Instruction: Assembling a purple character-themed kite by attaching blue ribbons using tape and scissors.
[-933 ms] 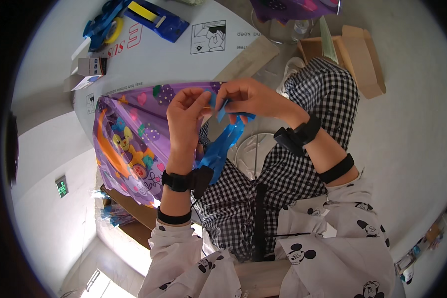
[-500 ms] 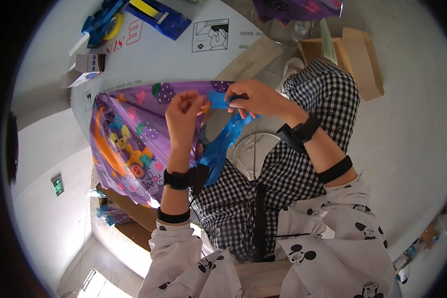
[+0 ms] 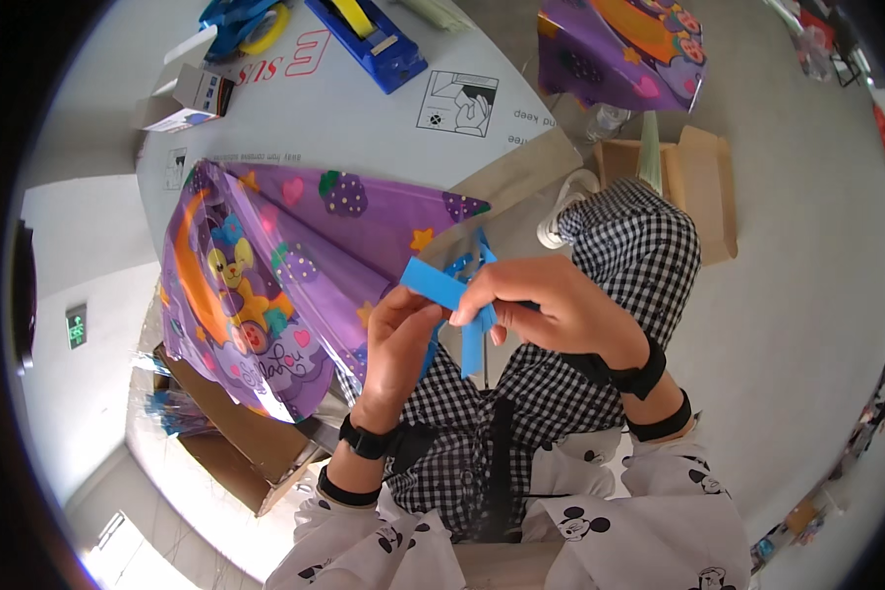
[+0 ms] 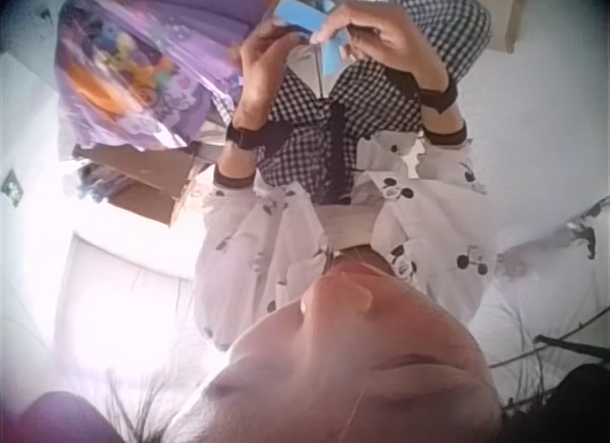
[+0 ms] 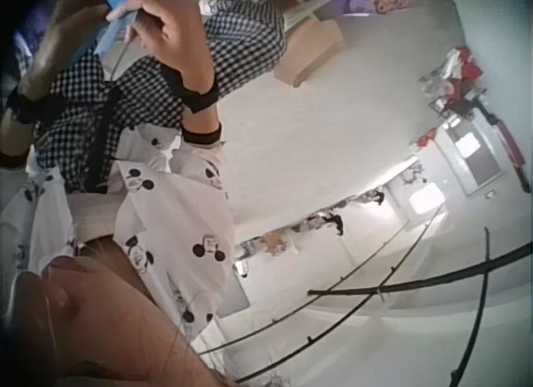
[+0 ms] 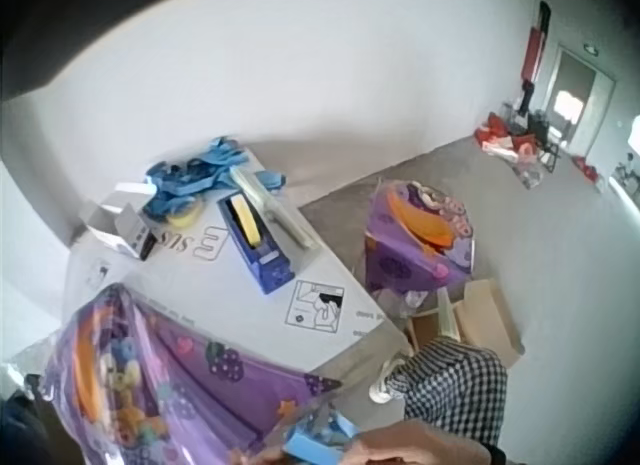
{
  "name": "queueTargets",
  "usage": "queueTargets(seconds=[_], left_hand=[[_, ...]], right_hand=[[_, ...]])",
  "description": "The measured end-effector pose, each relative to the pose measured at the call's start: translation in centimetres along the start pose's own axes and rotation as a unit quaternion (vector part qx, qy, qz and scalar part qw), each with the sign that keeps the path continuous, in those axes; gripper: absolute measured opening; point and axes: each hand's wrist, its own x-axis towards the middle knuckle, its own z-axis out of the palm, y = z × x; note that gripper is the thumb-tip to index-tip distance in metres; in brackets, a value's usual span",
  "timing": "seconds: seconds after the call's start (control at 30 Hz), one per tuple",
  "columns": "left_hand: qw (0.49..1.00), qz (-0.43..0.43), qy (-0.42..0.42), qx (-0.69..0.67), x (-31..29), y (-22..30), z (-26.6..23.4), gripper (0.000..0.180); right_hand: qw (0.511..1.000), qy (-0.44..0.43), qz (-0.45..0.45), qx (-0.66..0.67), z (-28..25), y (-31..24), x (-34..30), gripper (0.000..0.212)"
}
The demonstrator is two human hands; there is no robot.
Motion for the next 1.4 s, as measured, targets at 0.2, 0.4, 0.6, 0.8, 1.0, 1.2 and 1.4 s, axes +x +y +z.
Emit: queueTargets(seconds=[0.2,0.4,0.6,0.8,1.0,1.2,1.4], left_hand=[[0.987,0.065,-0.08,-0.127,-1.3,2.2,1.1,0.029],[0.999,0.018,0.013,-0.045,-0.4,1.8,0.6,0.02],[0.989,-0.044,0.043,0.131,-0.1,-2.3,-1.6,0.016],[0.926,0.04,0.073,0.367,0.8,-1.3,-0.7,0.02],[0.813,0.197,0.1,0.539,3.8,-0.8,-1.0,0.03],[0.769,0.198,0.101,0.6,5.3,-0.8,-1.0,0.028],[0.836,0.21,0.123,0.492,5.9,-1.4,-0.9,0.025]], right_hand=[[0.996,0.0,-0.013,-0.083,1.0,-2.2,0.6,0.036],[0.993,0.0,0.046,-0.106,1.3,-1.5,1.2,0.026],[0.986,-0.009,0.151,-0.071,-0.6,4.6,2.3,0.02],[0.972,0.017,0.234,-0.009,-1.9,8.4,3.8,0.01],[0.971,0.039,0.235,0.021,-1.5,10.5,5.0,0.017],[0.959,0.024,0.277,-0.048,-1.7,10.1,5.4,0.024],[0.973,0.043,0.224,-0.046,-1.6,9.9,5.0,0.025]])
